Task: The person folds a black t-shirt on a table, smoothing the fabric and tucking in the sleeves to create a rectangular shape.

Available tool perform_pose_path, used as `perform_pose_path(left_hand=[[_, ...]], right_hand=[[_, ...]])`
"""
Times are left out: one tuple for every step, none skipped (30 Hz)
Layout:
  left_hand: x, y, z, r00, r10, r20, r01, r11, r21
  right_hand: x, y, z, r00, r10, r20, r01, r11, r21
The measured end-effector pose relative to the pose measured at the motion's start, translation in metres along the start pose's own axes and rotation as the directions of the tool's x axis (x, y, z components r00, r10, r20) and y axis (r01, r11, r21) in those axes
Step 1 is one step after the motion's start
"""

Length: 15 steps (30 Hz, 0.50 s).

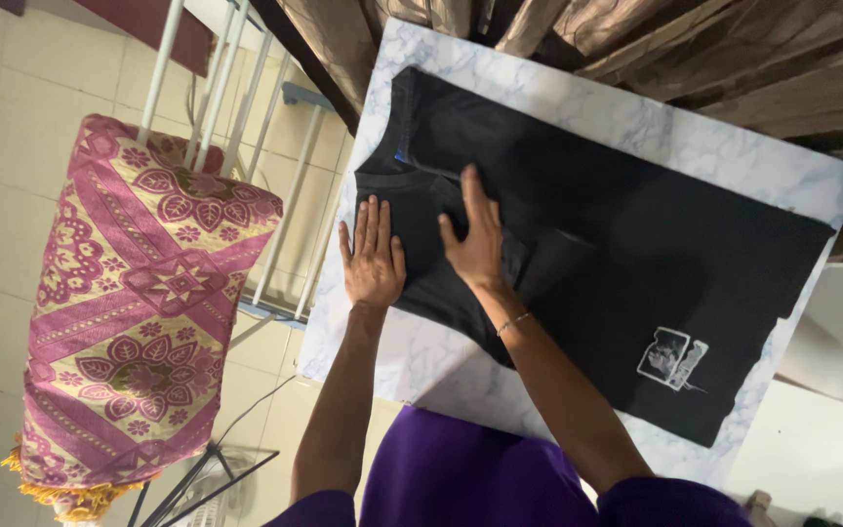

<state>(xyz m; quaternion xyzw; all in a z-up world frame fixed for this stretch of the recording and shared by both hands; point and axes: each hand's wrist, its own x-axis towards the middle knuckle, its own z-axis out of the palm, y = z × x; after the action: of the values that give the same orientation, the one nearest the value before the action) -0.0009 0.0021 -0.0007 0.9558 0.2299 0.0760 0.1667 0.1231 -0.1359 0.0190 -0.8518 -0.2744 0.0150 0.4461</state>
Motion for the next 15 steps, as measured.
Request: perform_pose_path(left_hand=[[-0.001,-0.001,0.000,1.000,-0.013,0.007,0.013,1.000,-0.008],[0.003,0.000,0.001,1.000,-0.021,0.005,0.021,1.000,-0.020],[0.004,0.001,0.001,1.000,-0.016,0.004,0.016,1.000,-0.025],[0.003,0.000,0.000,1.000,-0.006,-0.002,0.006,1.000,-0.023],[0.003,0.000,0.000,1.000,0.004,-0.008,-0.005,1.000,-0.022],[0.002,0.001,0.000,1.000,0.007,-0.006,-0.007,1.000,-0.023],[0.002,0.001,0.000,1.000,0.002,-0.005,-0.002,1.000,-0.017],[0.002,0.002,0.000,1.000,-0.003,-0.005,0.003,1.000,-0.013],[0.002,0.002,0.000,1.000,-0.001,-0.003,0.001,1.000,-0.014],[0.002,0.003,0.000,1.000,0.001,-0.011,-0.001,1.000,-0.009],[0.003,0.003,0.000,1.000,0.003,-0.019,-0.003,1.000,-0.003],[0.001,0.003,0.000,1.000,0.000,-0.012,0.000,1.000,-0.004],[-0.001,0.003,0.000,1.000,-0.004,-0.005,0.004,1.000,-0.004],[0.001,0.003,0.000,1.000,-0.006,-0.005,0.006,1.000,-0.004],[0.001,0.003,0.000,1.000,-0.006,-0.006,0.006,1.000,-0.005]], right_hand=[[-0.014,-0.002,0.002,1.000,0.008,0.003,-0.008,1.000,-0.002],[-0.026,-0.002,0.004,0.988,-0.136,0.067,0.137,0.991,-0.004],[-0.037,-0.002,0.005,0.952,-0.275,0.132,0.277,0.961,0.003],[-0.049,-0.002,0.004,0.953,-0.273,0.130,0.275,0.961,-0.001],[-0.060,-0.002,0.003,0.904,-0.320,0.284,0.350,0.935,-0.061],[-0.068,-0.002,0.002,0.831,-0.348,0.434,0.429,0.897,-0.103],[-0.073,0.000,-0.002,0.833,-0.345,0.433,0.426,0.898,-0.105],[-0.076,0.004,-0.008,0.820,-0.340,0.460,0.444,0.886,-0.138],[-0.078,0.007,-0.015,0.807,-0.333,0.487,0.461,0.871,-0.169],[-0.077,0.013,-0.023,0.808,-0.332,0.487,0.460,0.871,-0.170],[-0.074,0.020,-0.032,0.845,-0.245,0.475,0.400,0.879,-0.258],[-0.074,0.024,-0.040,0.875,-0.153,0.460,0.333,0.878,-0.342],[-0.075,0.028,-0.044,0.873,-0.148,0.464,0.330,0.880,-0.341],[-0.072,0.032,-0.044,0.920,-0.116,0.373,0.274,0.872,-0.405],[-0.072,0.034,-0.044,0.957,-0.088,0.277,0.212,0.861,-0.462]])
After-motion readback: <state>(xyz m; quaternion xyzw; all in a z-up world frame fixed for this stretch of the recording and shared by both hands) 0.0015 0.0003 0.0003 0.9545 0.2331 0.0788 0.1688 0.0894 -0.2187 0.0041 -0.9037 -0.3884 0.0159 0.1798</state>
